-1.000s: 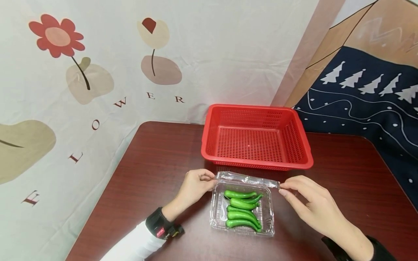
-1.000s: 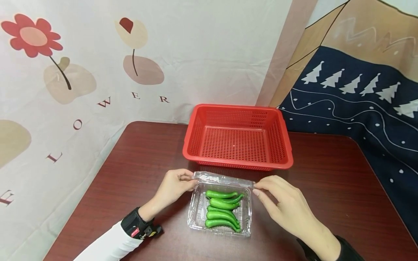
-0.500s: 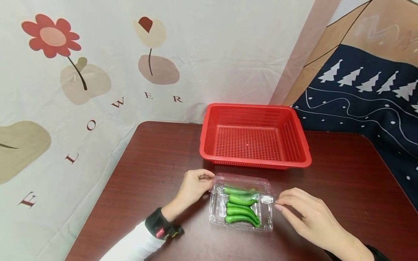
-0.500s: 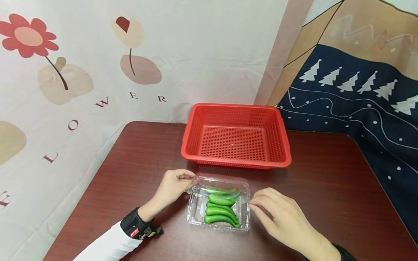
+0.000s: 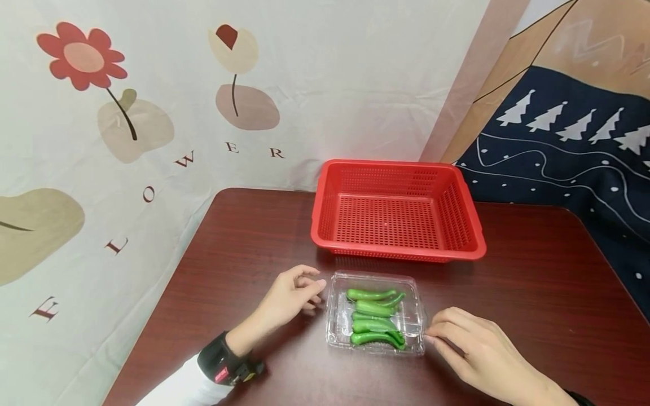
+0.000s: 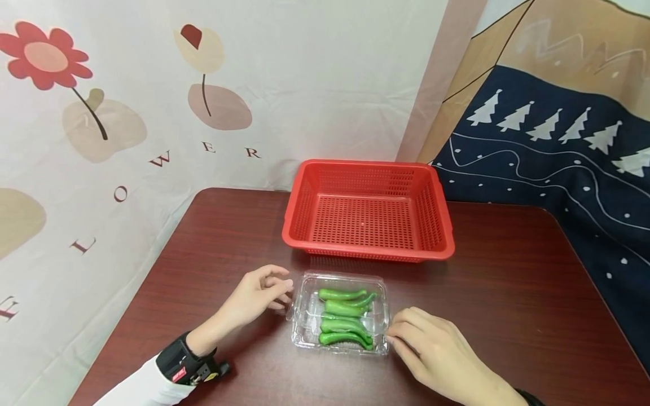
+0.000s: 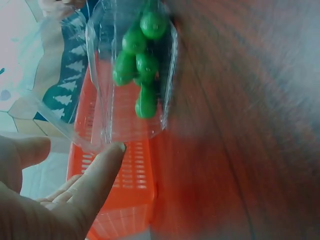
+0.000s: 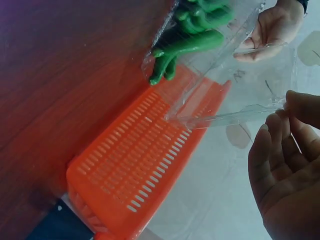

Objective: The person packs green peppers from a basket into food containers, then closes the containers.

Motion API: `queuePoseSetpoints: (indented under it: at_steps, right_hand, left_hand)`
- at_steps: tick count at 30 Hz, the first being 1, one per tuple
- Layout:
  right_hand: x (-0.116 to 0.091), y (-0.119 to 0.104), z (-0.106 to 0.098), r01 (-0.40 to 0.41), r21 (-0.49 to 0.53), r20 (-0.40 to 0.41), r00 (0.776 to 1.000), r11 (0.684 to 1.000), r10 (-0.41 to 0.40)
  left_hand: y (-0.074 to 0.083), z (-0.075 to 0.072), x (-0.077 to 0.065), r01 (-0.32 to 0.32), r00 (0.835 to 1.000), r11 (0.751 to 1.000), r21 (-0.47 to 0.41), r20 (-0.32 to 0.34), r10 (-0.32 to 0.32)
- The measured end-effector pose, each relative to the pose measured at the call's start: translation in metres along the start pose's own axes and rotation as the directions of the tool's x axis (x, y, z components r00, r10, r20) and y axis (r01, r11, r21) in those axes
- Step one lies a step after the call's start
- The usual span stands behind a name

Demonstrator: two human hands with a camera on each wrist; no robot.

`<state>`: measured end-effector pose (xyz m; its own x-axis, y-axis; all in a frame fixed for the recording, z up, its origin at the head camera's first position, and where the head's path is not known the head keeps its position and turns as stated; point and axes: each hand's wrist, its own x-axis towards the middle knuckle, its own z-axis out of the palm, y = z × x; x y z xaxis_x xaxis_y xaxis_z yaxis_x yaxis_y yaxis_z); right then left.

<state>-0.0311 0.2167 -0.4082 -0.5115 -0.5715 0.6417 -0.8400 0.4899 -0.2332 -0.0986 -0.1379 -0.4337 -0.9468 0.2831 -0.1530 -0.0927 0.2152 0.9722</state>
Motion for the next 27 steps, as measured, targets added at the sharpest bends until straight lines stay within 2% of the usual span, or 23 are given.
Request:
queuePoseSetpoints:
  at_steps: [6,12,22,27]
  right_hand:
    - [-0.007,0.001,0.003,0.025,0.02,0.034,0.999,0.999,-0.026]
    - [-0.014,0.0,0.009,0.026,0.033,0.055,0.998,0.999,-0.028]
    - [-0.024,0.001,0.018,0.014,0.045,0.103,0.995,0.999,-0.018]
    - [-0.027,0.002,0.022,0.037,0.031,0.095,0.995,0.999,-0.039]
  left_hand:
    - [0.003,-0.003,-0.012,0.119,0.99,0.984,-0.132,0.094,-0.107]
    - [0.002,-0.004,-0.023,0.207,0.969,0.966,-0.157,0.168,-0.18]
    - [-0.005,0.002,-0.037,0.295,0.935,0.926,-0.234,0.272,-0.229]
    - [-0.009,0.006,-0.039,0.315,0.925,0.919,-0.236,0.292,-0.242]
